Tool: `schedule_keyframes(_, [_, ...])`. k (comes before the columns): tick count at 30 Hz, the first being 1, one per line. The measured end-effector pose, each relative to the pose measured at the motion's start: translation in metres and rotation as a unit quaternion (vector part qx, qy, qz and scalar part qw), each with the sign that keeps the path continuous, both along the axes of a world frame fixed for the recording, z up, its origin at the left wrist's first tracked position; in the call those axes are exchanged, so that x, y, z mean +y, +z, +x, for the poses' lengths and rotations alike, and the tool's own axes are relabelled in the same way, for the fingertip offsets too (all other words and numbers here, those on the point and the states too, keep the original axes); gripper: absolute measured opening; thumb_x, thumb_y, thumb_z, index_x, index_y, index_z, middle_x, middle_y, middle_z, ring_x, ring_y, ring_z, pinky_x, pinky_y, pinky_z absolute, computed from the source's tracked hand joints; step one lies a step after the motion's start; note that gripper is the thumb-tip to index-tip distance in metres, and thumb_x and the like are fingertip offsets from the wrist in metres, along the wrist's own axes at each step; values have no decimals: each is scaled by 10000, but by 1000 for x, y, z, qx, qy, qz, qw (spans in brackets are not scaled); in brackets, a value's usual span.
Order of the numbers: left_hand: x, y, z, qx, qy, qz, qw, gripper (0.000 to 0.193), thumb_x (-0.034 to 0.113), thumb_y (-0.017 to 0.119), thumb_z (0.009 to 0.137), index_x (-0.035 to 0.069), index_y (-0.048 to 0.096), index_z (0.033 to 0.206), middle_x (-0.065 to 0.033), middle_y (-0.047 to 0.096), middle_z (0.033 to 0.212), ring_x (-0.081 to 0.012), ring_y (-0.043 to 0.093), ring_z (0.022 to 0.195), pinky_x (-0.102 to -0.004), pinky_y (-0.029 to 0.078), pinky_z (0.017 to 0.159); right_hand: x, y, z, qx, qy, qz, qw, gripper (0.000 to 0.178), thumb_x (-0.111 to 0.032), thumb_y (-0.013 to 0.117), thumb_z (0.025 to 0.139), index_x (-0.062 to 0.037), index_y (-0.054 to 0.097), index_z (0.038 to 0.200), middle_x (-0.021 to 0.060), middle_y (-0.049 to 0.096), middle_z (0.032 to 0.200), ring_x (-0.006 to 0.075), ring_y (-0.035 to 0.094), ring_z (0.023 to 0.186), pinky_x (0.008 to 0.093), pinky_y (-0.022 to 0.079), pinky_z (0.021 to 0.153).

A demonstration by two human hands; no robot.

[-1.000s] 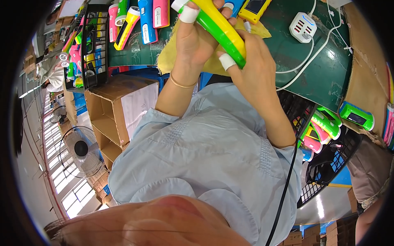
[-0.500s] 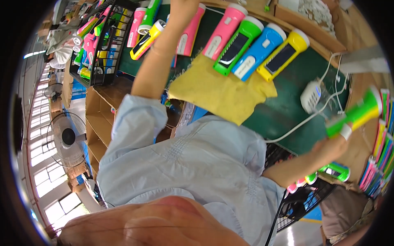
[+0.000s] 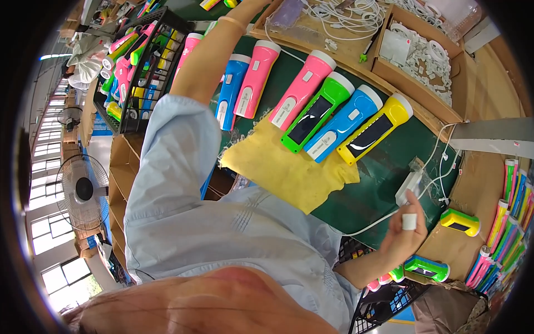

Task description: Testing the functionality and light quality of various handheld flashlights at a factory assembly station.

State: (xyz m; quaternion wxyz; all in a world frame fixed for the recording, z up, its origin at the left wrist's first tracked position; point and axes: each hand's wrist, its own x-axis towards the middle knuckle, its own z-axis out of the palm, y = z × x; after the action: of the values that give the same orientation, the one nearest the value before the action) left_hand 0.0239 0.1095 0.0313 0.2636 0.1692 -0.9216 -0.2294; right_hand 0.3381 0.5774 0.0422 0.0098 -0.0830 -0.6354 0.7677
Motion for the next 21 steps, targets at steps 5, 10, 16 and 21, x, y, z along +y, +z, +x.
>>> schedule_keyframes(5, [140, 42, 202, 92, -259, 14, 961, 508, 225, 639, 755, 17, 459, 1183, -235, 508, 1002, -368, 556, 842, -421, 484, 671, -93, 6, -17, 122, 130, -37, 983, 669, -379, 549, 861, 71, 345, 1313, 194, 511, 1195, 244, 502, 1103, 310, 409, 850])
schedule_keyframes(10, [219, -21, 340, 163, -431, 80, 884, 796, 242, 685, 734, 25, 252, 1365, -209, 411, 1134, -380, 414, 1068, -453, 343, 926, -116, 2, 0, 196, 11, -208, 958, 349, -210, 544, 855, 22, 454, 1100, 140, 547, 1031, 249, 549, 912, 332, 444, 816])
schedule_keyframes(16, [190, -16, 340, 17, -479, 409, 776, 873, 357, 695, 736, 7, 215, 1375, -165, 329, 1343, -258, 290, 1267, -393, 229, 1042, -108, -21, 29, 119, 156, 141, 970, 485, -156, 686, 760, 5, 474, 1166, 78, 564, 976, 147, 542, 872, 286, 447, 768])
schedule_keyframes(21, [211, 4, 339, -62, -426, 648, 628, 439, 223, 584, 842, -2, 428, 1185, -133, 594, 1016, -182, 592, 900, -306, 501, 780, -103, -32, 50, 77, 313, 19, 947, 394, -149, 621, 833, 20, 492, 1165, 69, 569, 979, 126, 538, 901, 268, 440, 792])
